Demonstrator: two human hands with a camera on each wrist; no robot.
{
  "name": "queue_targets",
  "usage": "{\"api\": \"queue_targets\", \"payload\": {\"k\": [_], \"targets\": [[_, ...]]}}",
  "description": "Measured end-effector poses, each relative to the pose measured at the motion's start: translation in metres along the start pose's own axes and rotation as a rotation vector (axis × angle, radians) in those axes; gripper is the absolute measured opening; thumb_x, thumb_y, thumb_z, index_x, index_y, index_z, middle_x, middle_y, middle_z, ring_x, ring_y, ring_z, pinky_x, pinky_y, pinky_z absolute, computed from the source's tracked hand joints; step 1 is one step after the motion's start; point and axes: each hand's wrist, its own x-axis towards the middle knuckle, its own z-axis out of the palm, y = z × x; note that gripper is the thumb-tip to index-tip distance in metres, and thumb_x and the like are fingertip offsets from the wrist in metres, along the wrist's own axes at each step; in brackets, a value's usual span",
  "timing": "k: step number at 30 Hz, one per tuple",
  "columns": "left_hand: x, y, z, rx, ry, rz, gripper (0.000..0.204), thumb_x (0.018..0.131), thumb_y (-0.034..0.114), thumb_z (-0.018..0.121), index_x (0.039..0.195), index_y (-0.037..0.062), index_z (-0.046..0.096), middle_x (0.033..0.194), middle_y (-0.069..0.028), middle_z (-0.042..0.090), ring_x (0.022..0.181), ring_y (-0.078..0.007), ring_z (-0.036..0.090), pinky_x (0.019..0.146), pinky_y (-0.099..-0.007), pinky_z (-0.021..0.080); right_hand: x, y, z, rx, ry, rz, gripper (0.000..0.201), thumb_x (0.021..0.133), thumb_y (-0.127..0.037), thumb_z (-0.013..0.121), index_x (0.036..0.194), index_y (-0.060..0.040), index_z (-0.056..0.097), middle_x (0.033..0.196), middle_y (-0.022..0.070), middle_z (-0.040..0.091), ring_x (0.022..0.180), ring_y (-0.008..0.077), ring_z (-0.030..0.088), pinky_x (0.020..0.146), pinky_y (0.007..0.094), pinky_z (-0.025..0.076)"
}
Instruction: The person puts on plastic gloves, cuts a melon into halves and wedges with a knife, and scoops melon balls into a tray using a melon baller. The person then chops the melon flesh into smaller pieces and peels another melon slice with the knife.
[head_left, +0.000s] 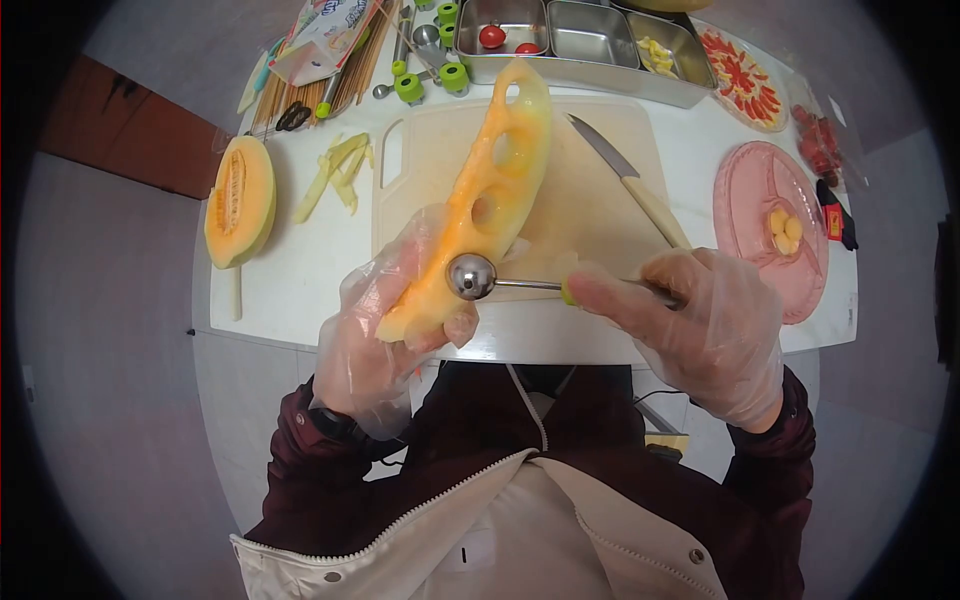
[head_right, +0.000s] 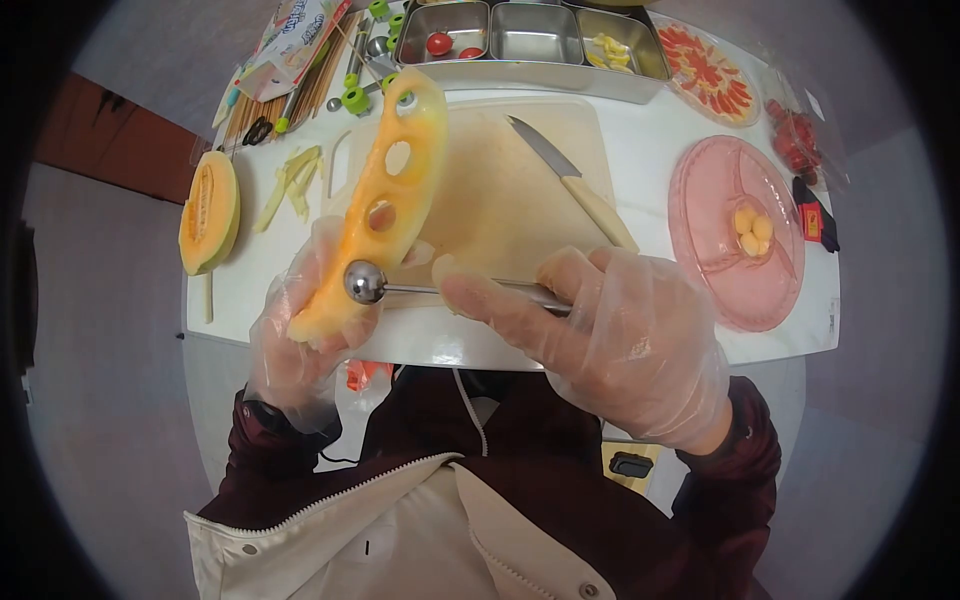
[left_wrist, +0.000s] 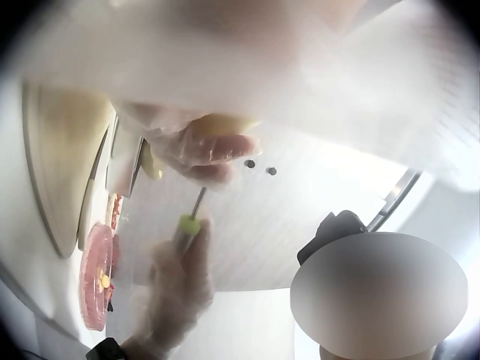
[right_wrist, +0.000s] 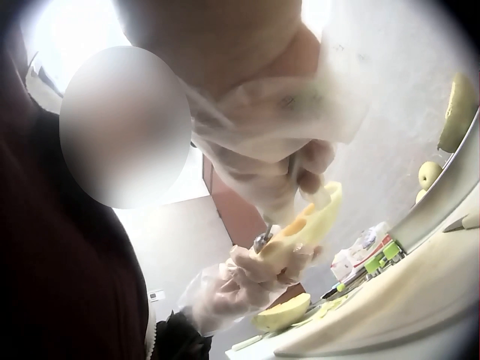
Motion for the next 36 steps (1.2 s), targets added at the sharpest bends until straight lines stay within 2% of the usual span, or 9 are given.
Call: {"api": "queue_targets", "payload": {"k": [7,9,12,22,24,27,30,32,36], "targets": [[-0.005,0.004,-0.002,0.318,0.056,-0.016,0.062,0.111,0.045,0.042,0.145,-0.0056,0.052,0.117,-0.0128,0.070,0.070,-0.0041,0.053,0.057,-0.0174,0.040,0.002,0.000,0.001,-0.056,-0.055,-0.019,0.060,0.071,-0.006,0.078,0.124,-0.0310,0.076,0.084,-0.0017,0.058,0.068,0.0183,0.057,0.054,0.0335,0.045],[-0.006,0.007,-0.007,0.445,0.040,-0.028,0.057,0.110,0.044,0.042,0.147,-0.0002,0.050,0.085,-0.0020,0.063,0.067,-0.0058,0.049,0.053,-0.0194,0.037,0.003,0.001,0.004,-0.064,-0.066,-0.025,0.061,0.070,-0.005,0.078,0.125,-0.0307,0.076,0.084,-0.0018,0.058,0.068,0.0182,0.056,0.054,0.0336,0.045],[-0.008,0.009,0.012,0.378,0.179,-0.094,0.061,0.109,0.048,0.045,0.150,0.0032,0.049,0.077,0.0023,0.059,0.066,-0.0028,0.049,0.050,-0.0181,0.036,0.006,-0.002,0.009,-0.035,-0.061,-0.019,0.064,0.070,-0.003,0.077,0.129,-0.0298,0.074,0.082,-0.0022,0.056,0.068,0.0183,0.055,0.053,0.0339,0.045],[-0.002,0.014,0.012,0.387,0.236,-0.130,0.063,0.107,0.048,0.052,0.153,0.0054,0.048,0.095,0.0009,0.062,0.069,-0.0041,0.054,0.048,-0.0167,0.035,0.010,0.003,0.027,0.087,-0.162,0.056,0.065,0.077,-0.003,0.075,0.138,-0.0270,0.068,0.082,0.0004,0.056,0.066,0.0209,0.056,0.055,0.0361,0.047],[-0.003,0.017,0.011,0.410,0.206,-0.127,0.058,0.107,0.040,0.050,0.144,-0.0057,0.053,0.105,-0.0046,0.062,0.076,-0.0101,0.055,0.064,-0.0236,0.039,0.010,0.005,0.031,0.166,-0.189,0.096,0.065,0.079,-0.005,0.076,0.140,-0.0265,0.067,0.082,0.0009,0.056,0.066,0.0216,0.057,0.056,0.0368,0.048],[-0.005,0.018,0.018,0.347,0.226,-0.055,0.059,0.108,0.040,0.049,0.144,-0.0061,0.052,0.106,-0.0053,0.062,0.075,-0.0108,0.054,0.065,-0.0234,0.040,0.011,0.006,0.033,0.198,-0.159,0.117,0.065,0.080,-0.009,0.079,0.141,-0.0243,0.065,0.081,0.0018,0.054,0.067,0.0228,0.057,0.057,0.0382,0.049],[-0.003,0.026,0.022,0.371,0.252,-0.122,0.059,0.107,0.040,0.050,0.143,-0.0063,0.053,0.107,-0.0061,0.061,0.075,-0.0116,0.054,0.066,-0.0231,0.041,0.015,0.008,0.022,0.083,-0.070,0.035,0.066,0.078,-0.012,0.082,0.141,-0.0225,0.065,0.080,0.0016,0.053,0.067,0.0214,0.056,0.057,0.0373,0.048],[-0.003,0.024,0.018,0.390,0.195,-0.087,0.058,0.106,0.040,0.051,0.142,-0.0062,0.053,0.108,-0.0062,0.061,0.075,-0.0118,0.054,0.066,-0.0231,0.041,0.015,0.008,0.017,-0.209,-0.012,-0.068,0.063,0.076,-0.015,0.084,0.137,-0.0192,0.066,0.080,0.0011,0.052,0.067,0.0198,0.055,0.057,0.0363,0.046],[-0.002,0.023,0.024,0.319,0.171,-0.081,0.057,0.105,0.038,0.053,0.141,-0.0059,0.054,0.108,-0.0066,0.061,0.074,-0.0119,0.055,0.064,-0.0241,0.040,0.013,0.019,0.025,-0.259,0.000,-0.116,0.061,0.076,-0.017,0.085,0.135,-0.0166,0.065,0.080,0.0002,0.052,0.067,0.0182,0.054,0.056,0.0352,0.044]]}}
